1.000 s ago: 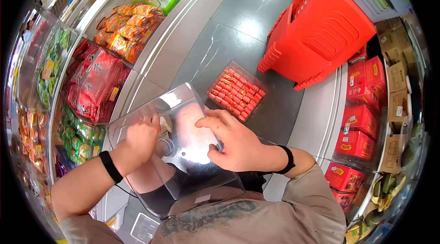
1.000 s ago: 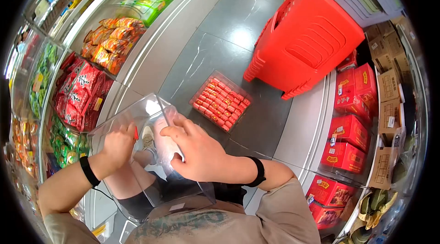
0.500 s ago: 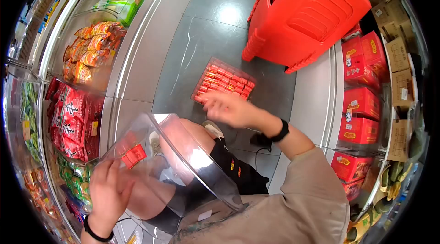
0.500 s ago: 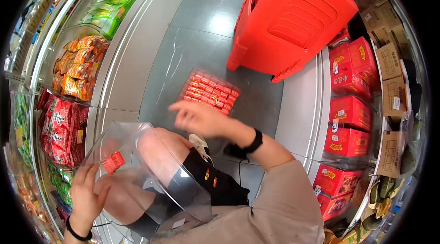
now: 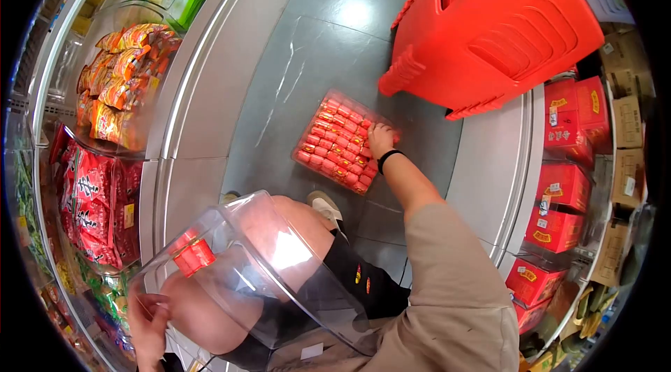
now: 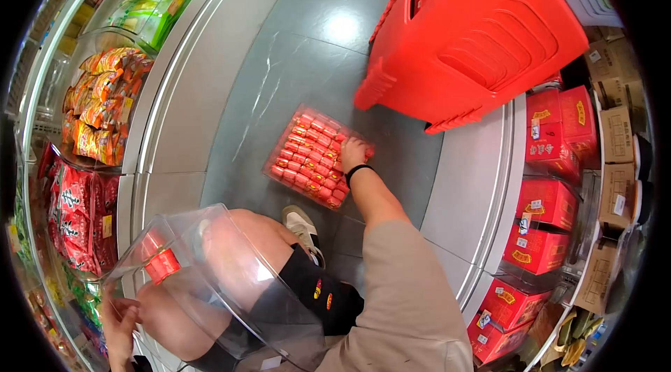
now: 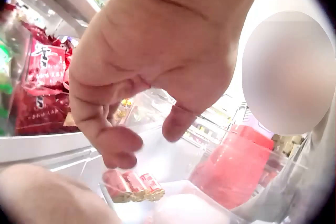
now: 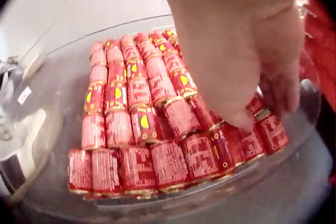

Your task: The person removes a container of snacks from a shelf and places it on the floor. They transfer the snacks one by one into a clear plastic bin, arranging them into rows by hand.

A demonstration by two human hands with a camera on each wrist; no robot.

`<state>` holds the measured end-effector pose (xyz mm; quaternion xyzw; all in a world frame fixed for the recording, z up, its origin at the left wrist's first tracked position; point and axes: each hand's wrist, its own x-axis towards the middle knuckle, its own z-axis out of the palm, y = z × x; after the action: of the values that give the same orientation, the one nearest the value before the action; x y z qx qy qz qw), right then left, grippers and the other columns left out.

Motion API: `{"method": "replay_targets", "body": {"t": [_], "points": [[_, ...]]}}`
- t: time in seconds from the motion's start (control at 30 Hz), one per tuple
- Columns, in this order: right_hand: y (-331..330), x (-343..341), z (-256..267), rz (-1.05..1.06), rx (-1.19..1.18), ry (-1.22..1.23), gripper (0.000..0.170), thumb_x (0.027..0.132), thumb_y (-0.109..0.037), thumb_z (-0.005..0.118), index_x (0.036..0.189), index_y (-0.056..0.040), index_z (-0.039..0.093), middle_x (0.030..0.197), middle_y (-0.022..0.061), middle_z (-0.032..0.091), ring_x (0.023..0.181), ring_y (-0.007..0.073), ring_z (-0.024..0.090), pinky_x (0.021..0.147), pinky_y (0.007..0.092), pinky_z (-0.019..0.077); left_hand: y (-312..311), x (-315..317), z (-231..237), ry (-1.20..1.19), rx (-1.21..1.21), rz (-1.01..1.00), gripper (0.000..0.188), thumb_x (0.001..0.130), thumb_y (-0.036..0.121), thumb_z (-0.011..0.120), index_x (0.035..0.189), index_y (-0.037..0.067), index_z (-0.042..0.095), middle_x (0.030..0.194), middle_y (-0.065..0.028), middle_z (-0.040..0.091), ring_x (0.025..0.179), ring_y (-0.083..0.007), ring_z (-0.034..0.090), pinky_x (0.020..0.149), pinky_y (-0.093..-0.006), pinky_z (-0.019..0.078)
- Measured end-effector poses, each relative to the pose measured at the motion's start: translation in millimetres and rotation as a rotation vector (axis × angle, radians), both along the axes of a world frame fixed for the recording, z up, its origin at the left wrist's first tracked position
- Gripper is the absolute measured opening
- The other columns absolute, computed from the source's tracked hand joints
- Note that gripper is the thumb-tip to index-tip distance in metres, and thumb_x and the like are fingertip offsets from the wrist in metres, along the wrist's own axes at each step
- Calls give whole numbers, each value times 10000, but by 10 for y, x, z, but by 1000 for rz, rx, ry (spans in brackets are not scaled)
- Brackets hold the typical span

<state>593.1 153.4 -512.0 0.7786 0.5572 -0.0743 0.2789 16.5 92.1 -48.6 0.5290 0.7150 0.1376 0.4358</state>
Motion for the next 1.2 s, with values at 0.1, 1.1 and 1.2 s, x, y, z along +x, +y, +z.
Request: {"method": "replay_targets", "body": {"t": [0.1,1.1,1.2], "points": [[-88,-41,-24,95,23,-116,423,936,-240,556,1341,-136,496,1251,178,559,1131,361,573,787,523,539,4,18,145,12,-263,-140,638,979,26,543,1540,15,239,1191,-193,647,935,-195,671,772,-286,565],[-318,-2,1066,84,511,488,355,797,-77,667,1145,-109,601,1051,194,558,966,389,597,828,454,530,-205,407,915,400,-12,-283,543,799,157,742,1221,-105,522,751,-129,704,615,-213,691,568,-341,534],[-248,-97,1746,31,647,663,378,763,-70,698,1122,-75,578,1042,208,547,954,398,600,808,471,518,-187,388,932,519,8,-368,715,762,223,785,1305,-110,461,883,-212,707,737,-299,710,654,-391,558]]}}
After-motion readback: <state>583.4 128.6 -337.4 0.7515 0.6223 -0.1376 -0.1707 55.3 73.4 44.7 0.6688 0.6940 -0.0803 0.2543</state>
